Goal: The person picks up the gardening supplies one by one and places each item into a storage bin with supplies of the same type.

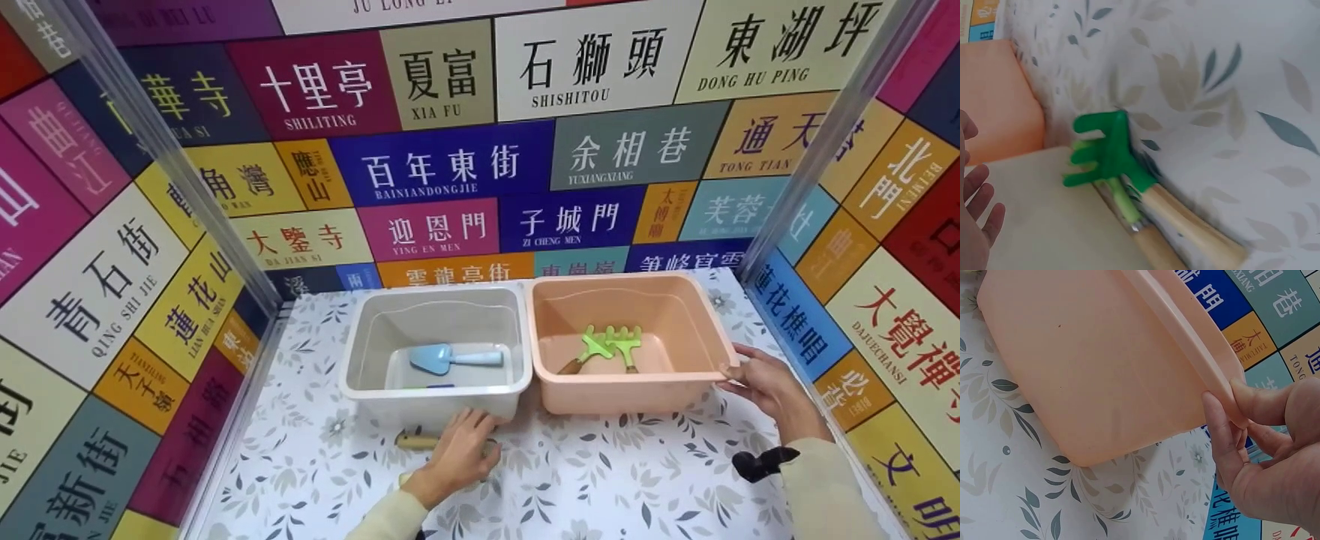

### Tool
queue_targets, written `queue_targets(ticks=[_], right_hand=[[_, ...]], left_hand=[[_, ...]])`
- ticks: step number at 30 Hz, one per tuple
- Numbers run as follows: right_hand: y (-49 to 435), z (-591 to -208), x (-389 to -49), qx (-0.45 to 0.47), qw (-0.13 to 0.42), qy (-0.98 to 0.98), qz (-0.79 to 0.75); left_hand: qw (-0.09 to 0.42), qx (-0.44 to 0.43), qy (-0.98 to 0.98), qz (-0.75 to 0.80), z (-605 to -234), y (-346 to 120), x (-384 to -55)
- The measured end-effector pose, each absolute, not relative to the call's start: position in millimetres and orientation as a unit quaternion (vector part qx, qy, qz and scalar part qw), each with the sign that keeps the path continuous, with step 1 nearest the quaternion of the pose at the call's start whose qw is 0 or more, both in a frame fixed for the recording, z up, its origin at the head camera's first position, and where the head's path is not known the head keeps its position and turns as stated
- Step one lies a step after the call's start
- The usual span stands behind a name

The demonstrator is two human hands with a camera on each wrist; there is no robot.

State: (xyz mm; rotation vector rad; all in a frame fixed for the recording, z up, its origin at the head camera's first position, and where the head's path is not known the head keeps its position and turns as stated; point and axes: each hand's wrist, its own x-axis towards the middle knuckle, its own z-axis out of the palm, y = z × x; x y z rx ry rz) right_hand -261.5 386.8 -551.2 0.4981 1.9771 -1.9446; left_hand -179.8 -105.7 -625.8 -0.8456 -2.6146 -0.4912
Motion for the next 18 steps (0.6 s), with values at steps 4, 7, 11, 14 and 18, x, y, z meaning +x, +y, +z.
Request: queue_targets(ticks=[4,7,11,14,18], right_hand=[[387,-552,-262,0.176,0.162,0.692,-0.681],[387,-552,-262,0.175,0.163,0.688,-0.686],[387,-551,-262,0.178,0.166,0.688,-0.684],[386,-551,-263,0.181,0.166,0.691,-0.68],[386,-551,-262,0.181,0.168,0.697,-0.673]], left_hand=[[0.138,-0.28,-0.936,-0.165,-632,-119,-177],[0.118,-0.273,-0.94,-0.165,-636,-128,-176],[0.116,-0.267,-0.94,-0.179,-640,-138,-175],[0.108,-0.254,-0.942,-0.191,-639,-144,-175],[0.062,-0.231,-0.949,-0.205,-638,-151,-175]])
